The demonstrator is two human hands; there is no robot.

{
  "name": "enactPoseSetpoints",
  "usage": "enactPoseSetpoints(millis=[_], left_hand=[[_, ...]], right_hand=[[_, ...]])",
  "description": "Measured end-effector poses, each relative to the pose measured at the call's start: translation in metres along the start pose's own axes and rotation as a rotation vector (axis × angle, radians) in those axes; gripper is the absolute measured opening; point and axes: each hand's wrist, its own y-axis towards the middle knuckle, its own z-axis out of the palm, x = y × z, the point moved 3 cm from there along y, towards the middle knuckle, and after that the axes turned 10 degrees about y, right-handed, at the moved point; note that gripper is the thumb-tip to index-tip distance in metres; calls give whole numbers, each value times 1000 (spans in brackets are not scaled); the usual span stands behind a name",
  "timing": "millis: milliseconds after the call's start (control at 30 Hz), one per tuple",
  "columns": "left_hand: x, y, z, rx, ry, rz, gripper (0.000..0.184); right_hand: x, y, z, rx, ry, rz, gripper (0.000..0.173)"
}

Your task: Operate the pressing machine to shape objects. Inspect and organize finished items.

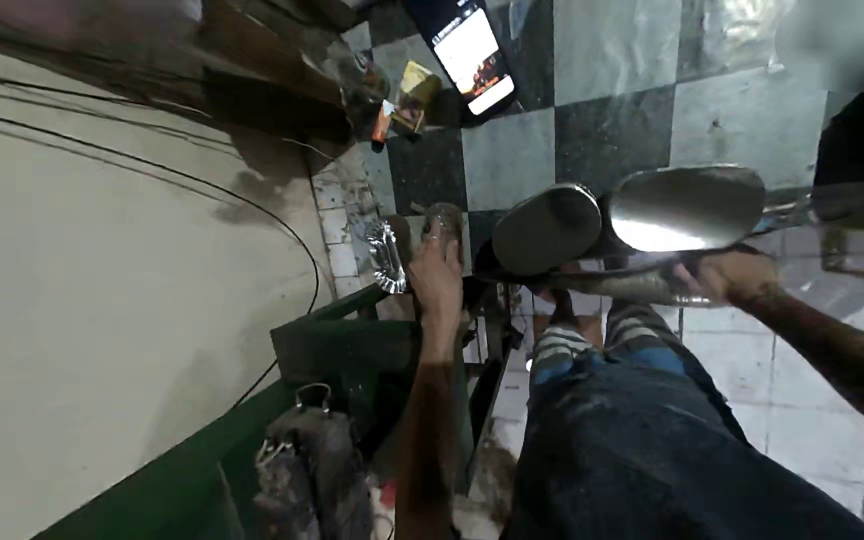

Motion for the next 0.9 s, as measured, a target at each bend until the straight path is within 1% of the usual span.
enactPoseSetpoints(millis=[67,100,133,167,200,233,267,300,333,367,400,433,467,500,533,567,600,633,667,733,800,833,900], left_hand=[[-1,1,4,-55,1,-45,58],[-2,1,4,-46,-19,-57,64],[-2,2,2,-7,-53,-63,71],[0,1,-2,21,-91,-55,78],[4,0,-8,10,-135,-34,81],[12,-1,-15,-39,-184,1,79],[26,0,-20,-142,-237,33,71],[44,3,-24,-250,-283,38,62],[65,9,-25,-298,-315,4,57],[88,19,-22,-274,-354,-54,57],[110,30,-13,-216,-412,-115,59],[130,37,-2,-137,-498,-163,60],[142,43,12,-46,-614,-192,57],[143,49,24,40,-744,-204,53],[134,50,32,93,-847,-199,51],[126,46,35,108,-909,-190,49],[117,40,33,98,-947,-175,48],[107,30,27,63,-992,-166,47],[96,18,13,3,-1040,-174,47],[66,-17,-27,-121,-1135,-175,51],[16,-53,-61,-227,-1240,-137,56],[-17,-69,-71,-261,-1253,-89,56],[-96,-98,-75,-252,-1241,65,54]], right_hand=[[14,-7,-8,-62,-53,-36,62],[26,-14,-11,-58,-63,-56,59],[44,-23,-14,-32,-49,-105,52],[69,-33,-13,4,-21,-196,43],[103,-48,-14,25,17,-346,42],[144,-67,-17,46,115,-523,46],[184,-85,-17,36,263,-680,51],[224,-101,-17,16,457,-776,56],[261,-110,-17,-20,668,-817,62],[293,-110,-17,-79,867,-805,68],[322,-103,-16,-154,1025,-745,75],[348,-92,-14,-224,1149,-662,80],[370,-78,-11,-297,1222,-584,83],[385,-63,-12,-371,1258,-531,79],[394,-50,-14,-432,1256,-481,72],[400,-43,-14,-455,1217,-435,67],[404,-41,-15,-464,1180,-420,65],[405,-46,-19,-471,1154,-439,64],[401,-57,-28,-476,1136,-501,63],[374,-93,-57,-541,1088,-720,59],[320,-141,-100,-584,998,-898,59],[286,-161,-119,-672,956,-952,59],[206,-186,-150,-919,893,-987,57]])
